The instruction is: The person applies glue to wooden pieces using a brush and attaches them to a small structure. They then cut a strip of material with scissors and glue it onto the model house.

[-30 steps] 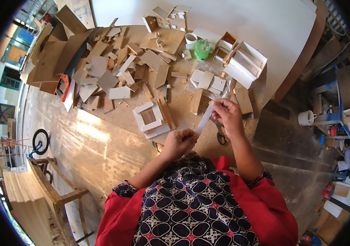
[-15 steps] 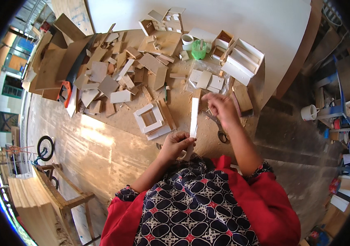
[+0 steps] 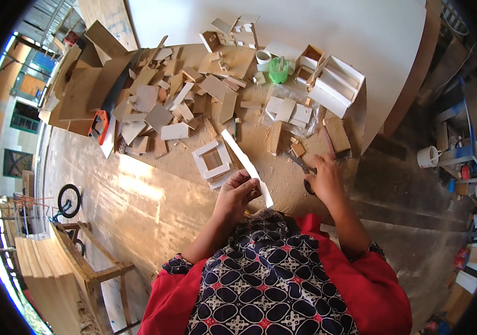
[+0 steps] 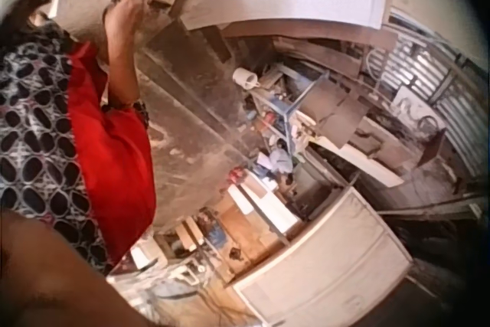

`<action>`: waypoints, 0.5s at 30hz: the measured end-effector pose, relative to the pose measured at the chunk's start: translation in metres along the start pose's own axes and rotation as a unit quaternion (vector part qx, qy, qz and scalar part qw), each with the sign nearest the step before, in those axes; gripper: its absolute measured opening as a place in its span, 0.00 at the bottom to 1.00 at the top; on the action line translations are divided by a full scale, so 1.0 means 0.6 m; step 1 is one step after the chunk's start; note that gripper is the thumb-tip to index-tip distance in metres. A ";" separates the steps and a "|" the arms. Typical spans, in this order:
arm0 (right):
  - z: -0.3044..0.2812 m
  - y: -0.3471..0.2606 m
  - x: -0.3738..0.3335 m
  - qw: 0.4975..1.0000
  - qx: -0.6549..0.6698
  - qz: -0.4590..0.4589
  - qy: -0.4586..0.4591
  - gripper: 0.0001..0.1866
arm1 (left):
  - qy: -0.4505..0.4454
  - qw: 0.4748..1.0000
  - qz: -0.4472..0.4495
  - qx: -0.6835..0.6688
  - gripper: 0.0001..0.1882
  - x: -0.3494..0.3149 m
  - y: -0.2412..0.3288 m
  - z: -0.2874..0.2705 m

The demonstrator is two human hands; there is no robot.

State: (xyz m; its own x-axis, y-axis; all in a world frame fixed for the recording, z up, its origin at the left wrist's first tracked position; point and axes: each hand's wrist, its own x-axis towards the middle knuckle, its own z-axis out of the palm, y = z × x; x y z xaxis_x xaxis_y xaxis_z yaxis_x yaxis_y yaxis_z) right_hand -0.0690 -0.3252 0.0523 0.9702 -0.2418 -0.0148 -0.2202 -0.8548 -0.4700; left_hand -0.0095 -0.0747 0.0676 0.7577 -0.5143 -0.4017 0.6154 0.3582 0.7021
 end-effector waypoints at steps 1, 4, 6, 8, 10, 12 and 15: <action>-0.002 0.001 -0.004 1.000 -0.001 -0.008 0.023 0.22 | 0.006 1.000 0.015 0.012 0.05 -0.002 0.003 0.004; -0.007 0.007 -0.024 0.999 -0.036 0.019 -0.023 0.22 | 0.042 0.994 0.045 0.092 0.06 -0.004 0.011 0.010; -0.009 0.001 -0.031 0.998 -0.045 0.025 -0.034 0.22 | 0.050 0.987 0.062 0.141 0.07 -0.005 0.017 0.012; -0.015 -0.007 -0.034 0.997 -0.057 0.033 -0.048 0.21 | 0.028 0.981 0.083 0.172 0.07 -0.003 0.026 0.019; -0.016 -0.011 -0.036 0.994 -0.069 0.047 -0.070 0.21 | 0.023 0.974 0.086 0.210 0.09 0.000 0.032 0.016; -0.007 0.005 -0.046 0.996 -0.051 0.034 -0.069 0.22 | 0.009 0.964 0.081 0.252 0.09 0.009 0.040 0.016; -0.011 0.009 -0.058 0.991 0.045 0.056 -0.115 0.24 | -0.019 0.959 0.056 0.276 0.09 0.011 0.050 0.009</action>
State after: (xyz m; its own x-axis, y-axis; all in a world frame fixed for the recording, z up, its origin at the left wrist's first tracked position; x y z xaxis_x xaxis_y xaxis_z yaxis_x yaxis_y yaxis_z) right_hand -0.1048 -0.3242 0.0564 0.9400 -0.2119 -0.2674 -0.3273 -0.7813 -0.5315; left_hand 0.0131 -0.0714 0.0892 0.7972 -0.5284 -0.2918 0.3142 -0.0494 0.9481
